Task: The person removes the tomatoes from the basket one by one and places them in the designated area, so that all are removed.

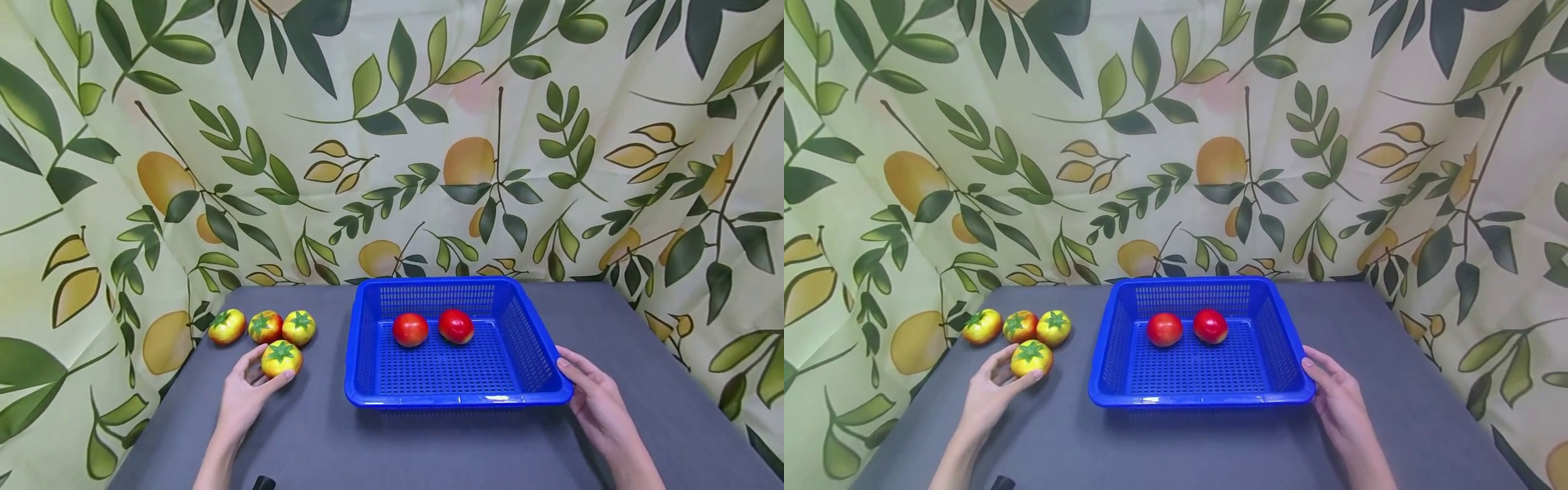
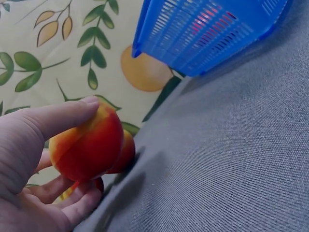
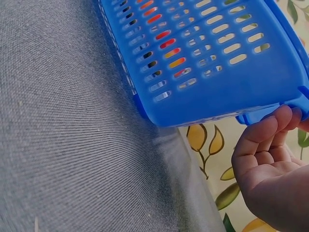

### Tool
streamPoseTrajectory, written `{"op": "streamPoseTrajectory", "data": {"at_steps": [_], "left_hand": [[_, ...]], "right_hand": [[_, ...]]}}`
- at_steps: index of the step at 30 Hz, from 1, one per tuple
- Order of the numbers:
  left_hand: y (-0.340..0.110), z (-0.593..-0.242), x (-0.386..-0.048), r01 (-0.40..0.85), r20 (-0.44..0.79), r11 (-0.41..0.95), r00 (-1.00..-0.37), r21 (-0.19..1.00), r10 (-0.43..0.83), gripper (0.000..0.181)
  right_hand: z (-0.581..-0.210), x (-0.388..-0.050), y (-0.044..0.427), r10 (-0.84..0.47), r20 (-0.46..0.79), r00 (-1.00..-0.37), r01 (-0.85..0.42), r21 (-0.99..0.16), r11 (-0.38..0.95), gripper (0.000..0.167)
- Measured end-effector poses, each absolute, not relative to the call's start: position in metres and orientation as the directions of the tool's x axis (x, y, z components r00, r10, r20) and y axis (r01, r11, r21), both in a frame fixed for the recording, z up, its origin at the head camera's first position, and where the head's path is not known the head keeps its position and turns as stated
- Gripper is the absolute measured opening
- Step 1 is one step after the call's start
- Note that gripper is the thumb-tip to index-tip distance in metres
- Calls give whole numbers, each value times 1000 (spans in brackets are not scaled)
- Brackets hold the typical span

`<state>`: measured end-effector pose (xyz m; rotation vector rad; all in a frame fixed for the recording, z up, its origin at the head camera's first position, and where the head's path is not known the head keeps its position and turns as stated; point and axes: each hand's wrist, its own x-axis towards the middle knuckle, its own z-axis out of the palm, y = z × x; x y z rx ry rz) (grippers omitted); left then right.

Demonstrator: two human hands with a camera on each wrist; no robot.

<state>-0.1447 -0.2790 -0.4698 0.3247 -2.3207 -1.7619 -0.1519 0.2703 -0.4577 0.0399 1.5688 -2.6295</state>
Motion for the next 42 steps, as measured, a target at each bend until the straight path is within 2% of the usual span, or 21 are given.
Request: {"op": "streamPoseTrajectory", "data": {"at_steps": [11,22,34,42], "left_hand": [[-281,-476,-147,-79,2,305,-966,949,-257,88],[-282,-479,-149,-87,-3,332,-970,939,-244,88],[-281,-480,-151,-116,-22,327,-960,938,-278,91],[-281,-480,-148,-131,-35,312,-955,941,-294,95]], "right_hand": [[-454,-155,269,-37,-99,-994,105,-899,-425,21],[-454,-153,269,-37,-85,-996,93,-890,-446,23],[-453,-154,269,-14,-123,-992,117,-893,-435,21],[-453,-153,269,-28,-104,-994,105,-889,-446,21]]}}
